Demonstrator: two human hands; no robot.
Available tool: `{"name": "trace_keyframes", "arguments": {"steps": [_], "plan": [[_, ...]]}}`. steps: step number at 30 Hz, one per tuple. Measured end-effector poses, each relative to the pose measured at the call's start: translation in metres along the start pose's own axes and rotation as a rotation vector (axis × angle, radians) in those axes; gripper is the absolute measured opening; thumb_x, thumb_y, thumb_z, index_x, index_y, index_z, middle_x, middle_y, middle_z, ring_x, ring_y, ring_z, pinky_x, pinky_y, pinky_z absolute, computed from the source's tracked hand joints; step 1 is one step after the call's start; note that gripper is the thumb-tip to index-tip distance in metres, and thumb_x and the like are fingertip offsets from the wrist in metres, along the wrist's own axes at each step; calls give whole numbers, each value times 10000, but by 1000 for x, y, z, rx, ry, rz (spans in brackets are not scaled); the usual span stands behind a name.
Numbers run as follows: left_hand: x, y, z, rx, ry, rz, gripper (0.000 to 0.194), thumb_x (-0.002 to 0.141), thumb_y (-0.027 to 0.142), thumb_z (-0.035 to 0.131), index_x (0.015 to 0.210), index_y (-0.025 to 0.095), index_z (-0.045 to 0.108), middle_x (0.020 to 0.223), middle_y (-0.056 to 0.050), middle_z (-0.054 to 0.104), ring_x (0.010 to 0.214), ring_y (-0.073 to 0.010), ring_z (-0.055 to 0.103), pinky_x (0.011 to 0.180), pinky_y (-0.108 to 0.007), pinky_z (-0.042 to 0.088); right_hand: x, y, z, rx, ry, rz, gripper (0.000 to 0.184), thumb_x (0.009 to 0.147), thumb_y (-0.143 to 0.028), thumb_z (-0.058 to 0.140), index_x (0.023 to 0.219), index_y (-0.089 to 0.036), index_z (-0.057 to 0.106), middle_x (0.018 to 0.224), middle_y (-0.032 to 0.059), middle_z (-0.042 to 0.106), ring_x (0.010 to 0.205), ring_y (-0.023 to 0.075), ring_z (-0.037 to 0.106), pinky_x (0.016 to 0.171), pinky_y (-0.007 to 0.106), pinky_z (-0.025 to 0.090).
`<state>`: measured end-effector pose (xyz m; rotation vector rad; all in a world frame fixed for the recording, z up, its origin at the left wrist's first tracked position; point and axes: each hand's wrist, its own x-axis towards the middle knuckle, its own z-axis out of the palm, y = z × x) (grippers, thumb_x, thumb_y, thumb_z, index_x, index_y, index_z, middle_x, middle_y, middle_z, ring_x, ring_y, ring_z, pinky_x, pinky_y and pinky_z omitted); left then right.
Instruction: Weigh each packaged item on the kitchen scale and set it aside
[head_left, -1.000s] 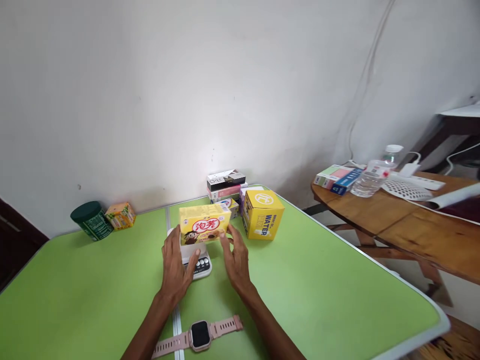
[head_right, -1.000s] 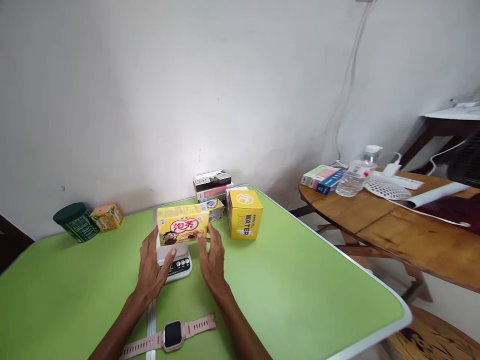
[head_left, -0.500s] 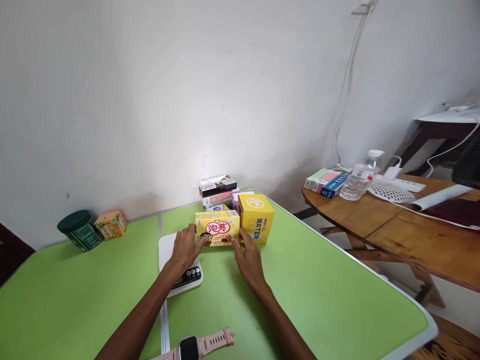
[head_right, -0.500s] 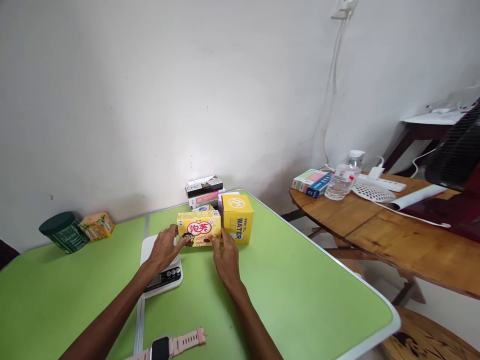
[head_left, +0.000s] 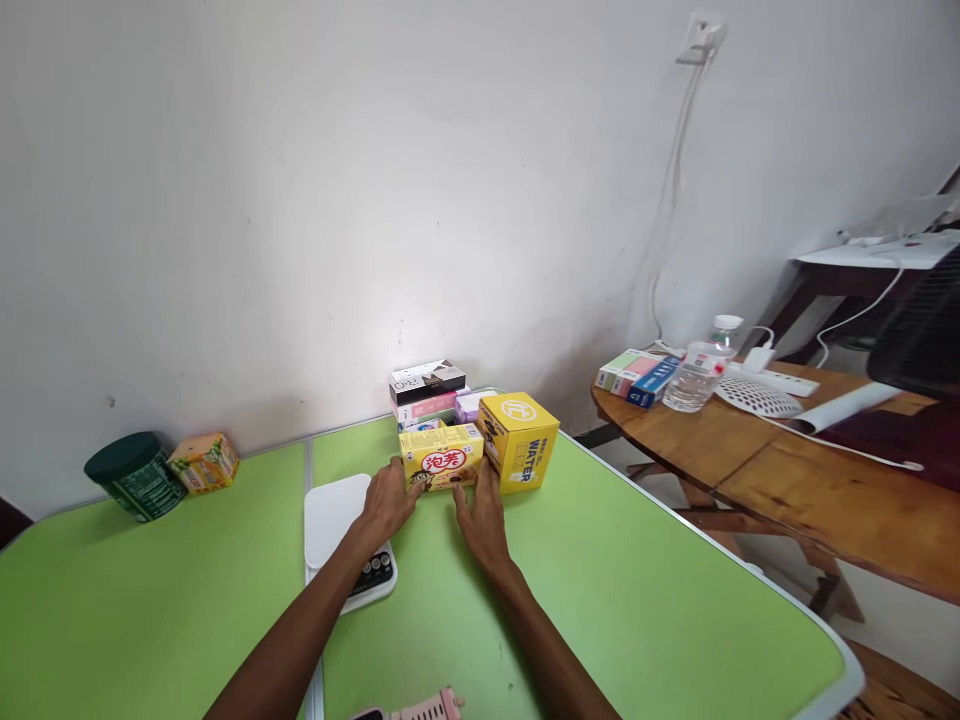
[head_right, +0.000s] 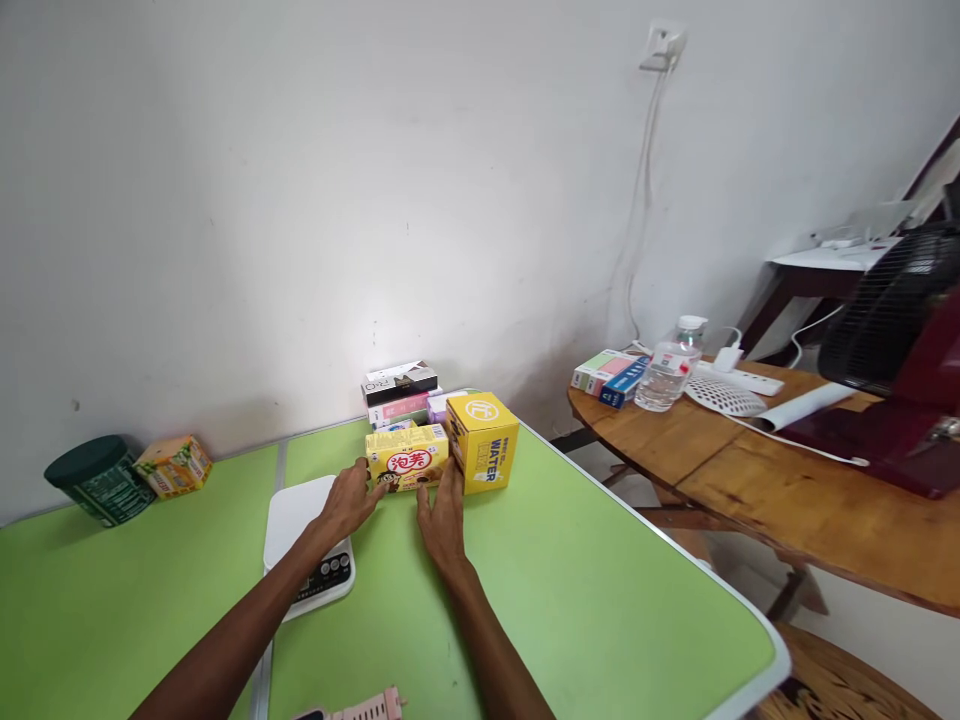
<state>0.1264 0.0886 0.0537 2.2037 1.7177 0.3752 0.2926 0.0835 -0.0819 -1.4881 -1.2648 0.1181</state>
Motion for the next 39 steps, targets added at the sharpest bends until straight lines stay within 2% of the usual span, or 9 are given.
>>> {"name": "trace_keyframes", "arguments": {"steps": [5, 10, 14, 18, 23, 28, 32, 35, 39], "plan": [[1, -1, 5, -46, 8, 14, 344, 984, 284, 581, 1258, 76, 578, 1194, -228, 756, 1088, -341, 736, 823, -369, 517, -2, -7, 10, -67, 40, -85, 783, 1025, -445, 395, 1666, -70, 146, 1688, 275, 240, 1570, 391, 274, 1235, 620, 318], [-26, -32, -6, -183, 134, 43, 524, 935, 319, 652, 1412, 143, 524, 1329, -180, 711, 1140, -303, 713, 954, -393, 543, -25, -31, -15, -93, 38, -222, 719, 1041, -464, 427, 1638, -99, 261, 1663, 280, 288, 1561, 419, 287, 1191, 657, 360], [-47, -109, -29, -305, 495, 27, 551, 940, 321, 618, 1459, 200, 479, 1348, -133, 669, 1123, -264, 689, 1027, -439, 543, -29, -70, -39, -53, -51, -323, 649, 1017, -486, 518, 1557, -133, 449, 1564, 265, 448, 1453, 432, 451, 1113, 647, 458], [-61, -217, -50, -332, 872, -288, 676, 922, 339, 626, 1519, 145, 376, 1467, -207, 528, 1384, -317, 532, 1161, -502, 452, -28, -123, -28, 36, -172, -407, 489, 1015, -445, 547, 1451, -225, 574, 1430, 191, 606, 1248, 370, 638, 1044, 572, 537], [-56, -312, -46, -416, 937, -501, 796, 864, 335, 662, 1544, 118, 310, 1516, -222, 444, 1492, -364, 400, 1229, -577, 343, -18, -194, 54, 216, -509, -461, 383, 1022, -442, 538, 1360, -275, 610, 1354, 124, 669, 1102, 290, 714, 917, 449, 619], [-29, -337, -36, -439, 897, -493, 896, 792, 377, 758, 1527, 90, 333, 1489, -235, 461, 1476, -368, 433, 1222, -523, 360, -6, -251, 197, 259, -881, -376, 794, 850, -592, 708, 1500, -197, 480, 1526, 194, 536, 1418, 373, 524, 1129, 554, 492], [-11, -344, -34, -371, 918, -512, 821, 835, 400, 730, 1489, 64, 365, 1378, -235, 527, 1402, -375, 496, 1191, -525, 389, -2, -281, 294, 323, -874, -190, 926, 636, -504, 851, 1412, -132, 508, 1485, 243, 544, 1452, 418, 465, 1164, 561, 433], [-5, -348, -31, -325, 956, -496, 762, 844, 377, 726, 1465, 92, 389, 1316, -210, 553, 1327, -366, 553, 1135, -520, 445, -3, -290, 330, 362, -912, -137, 770, 633, -479, 835, 1274, -165, 547, 1285, 182, 689, 1201, 352, 662, 982, 476, 564], [-4, -347, -31, -309, 992, -499, 674, 823, 353, 742, 1386, 129, 447, 1254, -182, 569, 1251, -366, 594, 1080, -516, 484, -7, -282, 337, 330, -929, -107, 567, 696, -502, 778, 1122, -210, 545, 1040, 94, 760, 893, 261, 710, 754, 367, 586]]}}
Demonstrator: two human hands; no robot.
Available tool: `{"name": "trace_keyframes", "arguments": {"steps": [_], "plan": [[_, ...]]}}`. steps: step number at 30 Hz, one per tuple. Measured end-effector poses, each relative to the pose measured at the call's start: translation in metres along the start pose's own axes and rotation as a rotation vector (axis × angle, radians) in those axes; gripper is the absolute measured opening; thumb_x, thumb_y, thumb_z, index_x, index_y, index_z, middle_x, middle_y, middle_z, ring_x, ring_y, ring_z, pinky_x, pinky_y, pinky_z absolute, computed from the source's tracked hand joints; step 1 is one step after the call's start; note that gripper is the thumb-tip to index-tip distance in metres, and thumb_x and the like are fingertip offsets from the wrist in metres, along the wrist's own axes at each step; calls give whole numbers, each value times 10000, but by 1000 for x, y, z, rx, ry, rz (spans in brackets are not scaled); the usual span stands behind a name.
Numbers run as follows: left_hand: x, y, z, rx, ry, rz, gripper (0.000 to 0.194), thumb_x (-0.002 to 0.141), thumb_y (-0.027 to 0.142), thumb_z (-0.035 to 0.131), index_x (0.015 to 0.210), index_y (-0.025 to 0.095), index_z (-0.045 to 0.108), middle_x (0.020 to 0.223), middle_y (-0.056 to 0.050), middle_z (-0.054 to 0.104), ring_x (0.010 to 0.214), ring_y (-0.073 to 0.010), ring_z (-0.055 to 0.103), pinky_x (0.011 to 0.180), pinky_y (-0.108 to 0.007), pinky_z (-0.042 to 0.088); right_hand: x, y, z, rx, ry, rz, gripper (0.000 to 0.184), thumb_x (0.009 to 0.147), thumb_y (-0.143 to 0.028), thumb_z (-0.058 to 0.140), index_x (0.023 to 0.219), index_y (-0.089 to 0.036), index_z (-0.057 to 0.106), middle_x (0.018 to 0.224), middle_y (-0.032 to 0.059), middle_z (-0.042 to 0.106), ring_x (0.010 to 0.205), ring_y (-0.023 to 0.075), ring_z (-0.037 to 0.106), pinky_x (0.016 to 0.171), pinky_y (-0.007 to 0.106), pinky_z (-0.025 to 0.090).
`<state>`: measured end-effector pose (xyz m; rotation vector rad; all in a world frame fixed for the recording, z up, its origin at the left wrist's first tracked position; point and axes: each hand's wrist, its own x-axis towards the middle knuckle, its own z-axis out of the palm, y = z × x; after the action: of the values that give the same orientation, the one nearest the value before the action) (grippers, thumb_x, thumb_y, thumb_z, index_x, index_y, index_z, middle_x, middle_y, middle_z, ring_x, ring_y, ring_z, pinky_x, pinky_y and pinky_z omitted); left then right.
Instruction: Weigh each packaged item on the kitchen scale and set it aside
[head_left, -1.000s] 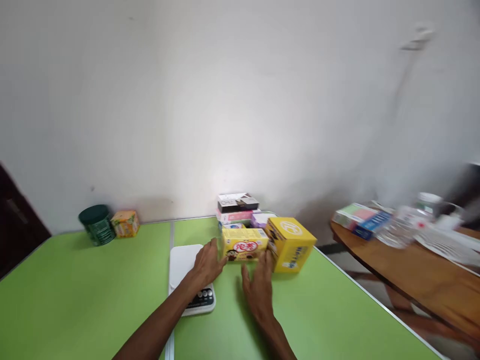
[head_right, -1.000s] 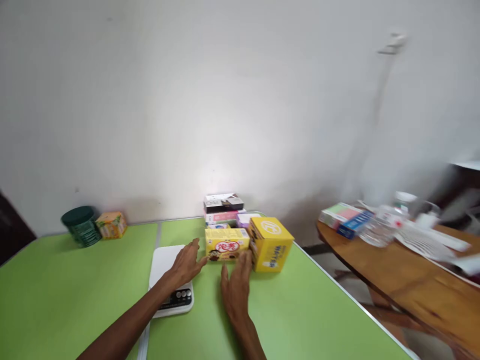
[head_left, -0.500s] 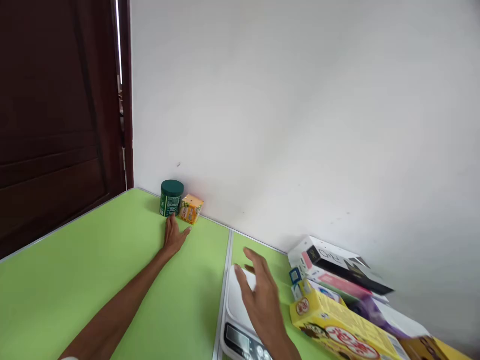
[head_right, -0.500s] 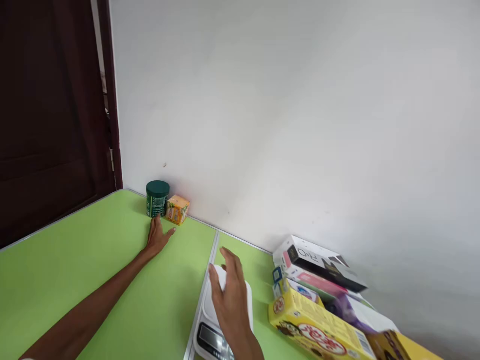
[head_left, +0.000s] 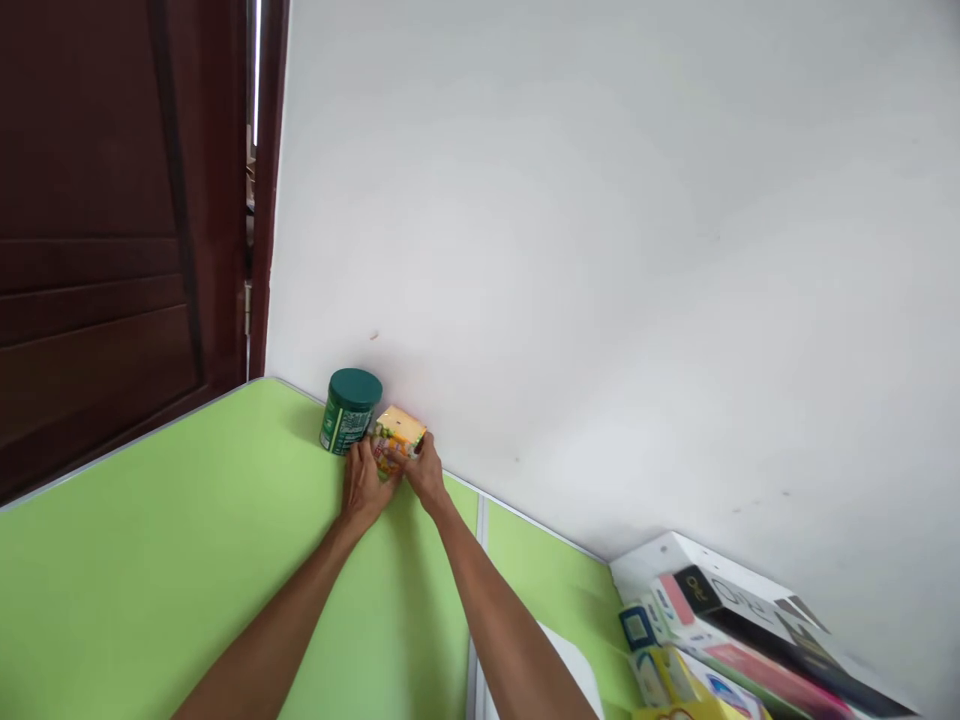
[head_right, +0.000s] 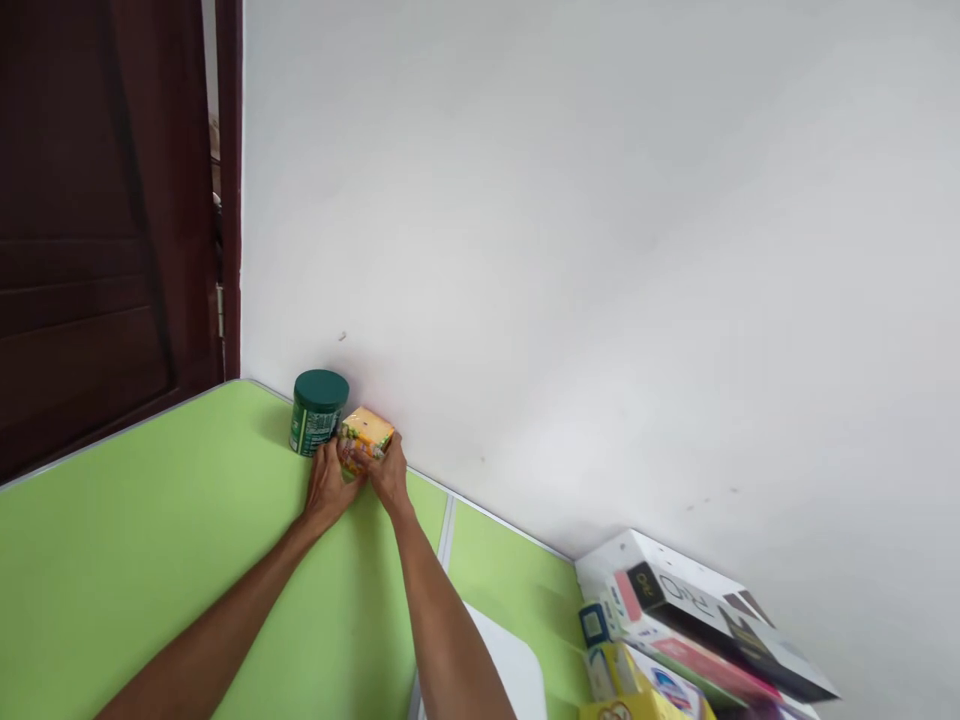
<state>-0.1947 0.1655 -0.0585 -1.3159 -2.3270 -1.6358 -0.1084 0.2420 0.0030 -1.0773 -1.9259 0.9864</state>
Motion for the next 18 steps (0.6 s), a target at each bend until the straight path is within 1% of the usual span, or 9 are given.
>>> {"name": "trace_keyframes", "arguments": {"steps": [2, 4, 8, 11, 14, 16, 18], "plan": [[-1, 4, -5, 36, -17, -19, 638, 799, 356, 762, 1327, 141, 476, 1205, -167, 582, 1198, -366, 617, 1043, -504, 500, -9, 5, -2, -31, 15, 15, 527, 691, -517, 780, 1059, -231, 535, 993, 69, 757, 864, 254, 696, 736, 359, 570], [-5, 10, -13, 90, -64, -30, 580, 775, 343, 775, 1252, 157, 501, 1165, -155, 596, 1151, -360, 634, 1008, -484, 508, -23, 6, -4, -63, 33, 32, 501, 690, -517, 776, 1020, -245, 516, 973, 58, 749, 859, 259, 692, 745, 368, 562], [-24, 21, -39, 170, -174, -10, 402, 807, 323, 734, 1106, 182, 505, 1108, -136, 622, 1073, -328, 658, 959, -438, 510, -61, -4, -7, -107, 67, 74, 459, 706, -454, 761, 1025, -248, 503, 1021, 82, 739, 932, 282, 709, 798, 383, 556], [-51, 29, -64, 226, -201, -35, 415, 799, 314, 739, 1099, 194, 479, 1109, -128, 630, 1060, -316, 666, 940, -422, 509, -96, -19, -7, -117, 58, 104, 477, 676, -394, 781, 1041, -241, 515, 1041, 86, 738, 945, 285, 722, 799, 380, 560], [-85, 36, -97, 228, -210, -75, 452, 754, 288, 764, 1083, 214, 462, 1105, -122, 637, 1060, -319, 674, 903, -412, 520, -136, -35, -9, -109, 57, 144, 522, 599, -334, 830, 1016, -237, 531, 1020, 80, 730, 930, 294, 731, 788, 385, 563], [-106, 41, -120, 208, -230, -83, 419, 746, 302, 759, 1027, 234, 456, 1060, -107, 640, 1011, -313, 686, 846, -403, 535, -164, -46, -12, -101, 59, 160, 529, 560, -294, 844, 990, -236, 541, 1009, 79, 726, 940, 310, 731, 793, 394, 563], [-121, 50, -141, 183, -234, -57, 387, 738, 317, 747, 970, 253, 445, 995, -77, 632, 937, -296, 688, 789, -393, 544, -190, -55, -19, -104, 62, 135, 506, 568, -276, 835, 983, -238, 548, 1009, 76, 725, 952, 314, 724, 801, 397, 560]]}}
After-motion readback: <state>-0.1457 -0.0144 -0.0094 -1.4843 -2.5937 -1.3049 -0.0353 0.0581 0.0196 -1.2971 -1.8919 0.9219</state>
